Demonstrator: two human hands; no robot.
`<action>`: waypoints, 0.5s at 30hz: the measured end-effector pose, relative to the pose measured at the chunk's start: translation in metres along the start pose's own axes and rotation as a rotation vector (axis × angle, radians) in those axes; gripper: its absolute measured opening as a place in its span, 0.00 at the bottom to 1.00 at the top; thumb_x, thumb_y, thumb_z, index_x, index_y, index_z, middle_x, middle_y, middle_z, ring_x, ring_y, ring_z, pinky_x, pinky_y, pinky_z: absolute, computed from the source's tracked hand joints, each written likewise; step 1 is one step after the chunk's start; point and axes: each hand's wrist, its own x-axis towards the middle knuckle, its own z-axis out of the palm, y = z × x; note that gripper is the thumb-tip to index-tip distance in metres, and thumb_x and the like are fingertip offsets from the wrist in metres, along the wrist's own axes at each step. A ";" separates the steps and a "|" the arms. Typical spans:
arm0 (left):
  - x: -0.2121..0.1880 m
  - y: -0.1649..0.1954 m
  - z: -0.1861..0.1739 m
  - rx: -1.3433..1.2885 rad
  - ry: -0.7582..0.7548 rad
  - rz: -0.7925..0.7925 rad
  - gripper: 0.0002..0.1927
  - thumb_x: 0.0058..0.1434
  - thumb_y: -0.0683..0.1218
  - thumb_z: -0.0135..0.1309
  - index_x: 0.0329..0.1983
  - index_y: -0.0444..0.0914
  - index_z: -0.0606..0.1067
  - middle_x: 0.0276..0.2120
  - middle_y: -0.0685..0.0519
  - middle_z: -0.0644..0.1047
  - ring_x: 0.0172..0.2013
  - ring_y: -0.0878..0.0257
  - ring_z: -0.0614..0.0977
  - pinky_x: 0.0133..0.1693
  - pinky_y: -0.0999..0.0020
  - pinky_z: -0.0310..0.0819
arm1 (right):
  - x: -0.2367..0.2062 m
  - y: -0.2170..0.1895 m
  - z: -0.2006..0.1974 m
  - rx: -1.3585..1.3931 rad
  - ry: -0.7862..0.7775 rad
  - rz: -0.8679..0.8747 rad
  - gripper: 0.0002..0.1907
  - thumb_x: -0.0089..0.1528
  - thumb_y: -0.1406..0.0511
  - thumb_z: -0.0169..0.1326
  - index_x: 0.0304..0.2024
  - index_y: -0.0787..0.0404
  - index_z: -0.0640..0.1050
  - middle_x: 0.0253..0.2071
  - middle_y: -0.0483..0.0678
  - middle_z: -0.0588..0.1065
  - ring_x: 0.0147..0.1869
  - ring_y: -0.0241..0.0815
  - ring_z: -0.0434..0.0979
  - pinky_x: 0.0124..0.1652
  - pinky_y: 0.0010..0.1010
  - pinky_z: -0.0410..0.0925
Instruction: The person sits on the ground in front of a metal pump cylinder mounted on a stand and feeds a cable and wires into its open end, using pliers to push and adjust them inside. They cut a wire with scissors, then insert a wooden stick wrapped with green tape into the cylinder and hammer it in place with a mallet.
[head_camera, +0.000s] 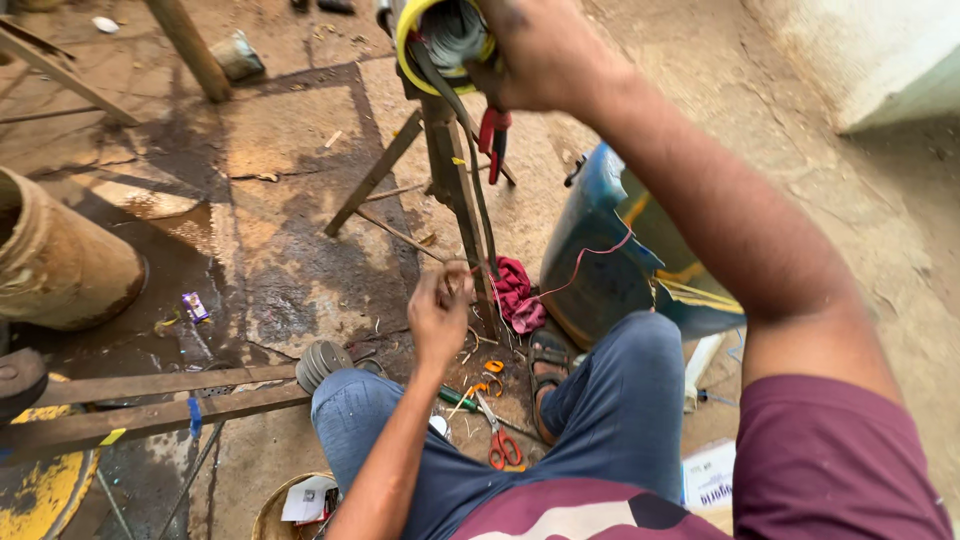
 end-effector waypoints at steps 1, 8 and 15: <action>0.015 0.011 0.003 0.071 -0.001 -0.057 0.19 0.62 0.49 0.63 0.55 0.38 0.77 0.39 0.53 0.81 0.23 0.71 0.72 0.25 0.71 0.67 | 0.000 -0.007 -0.007 -0.014 -0.001 -0.006 0.26 0.61 0.64 0.67 0.58 0.65 0.72 0.44 0.60 0.76 0.45 0.61 0.79 0.41 0.46 0.73; 0.089 0.076 0.021 -0.496 -0.171 0.163 0.22 0.69 0.49 0.58 0.59 0.31 0.70 0.43 0.54 0.78 0.39 0.73 0.78 0.40 0.73 0.75 | 0.014 -0.036 -0.026 -0.152 0.028 -0.054 0.42 0.58 0.64 0.70 0.69 0.62 0.62 0.63 0.61 0.67 0.65 0.63 0.71 0.56 0.47 0.73; 0.071 0.100 -0.028 -0.368 -0.025 0.051 0.15 0.68 0.49 0.59 0.35 0.30 0.81 0.18 0.61 0.71 0.20 0.76 0.66 0.22 0.75 0.52 | 0.023 -0.045 -0.018 -0.246 0.022 -0.012 0.47 0.53 0.66 0.69 0.69 0.69 0.59 0.67 0.65 0.60 0.73 0.68 0.63 0.65 0.49 0.69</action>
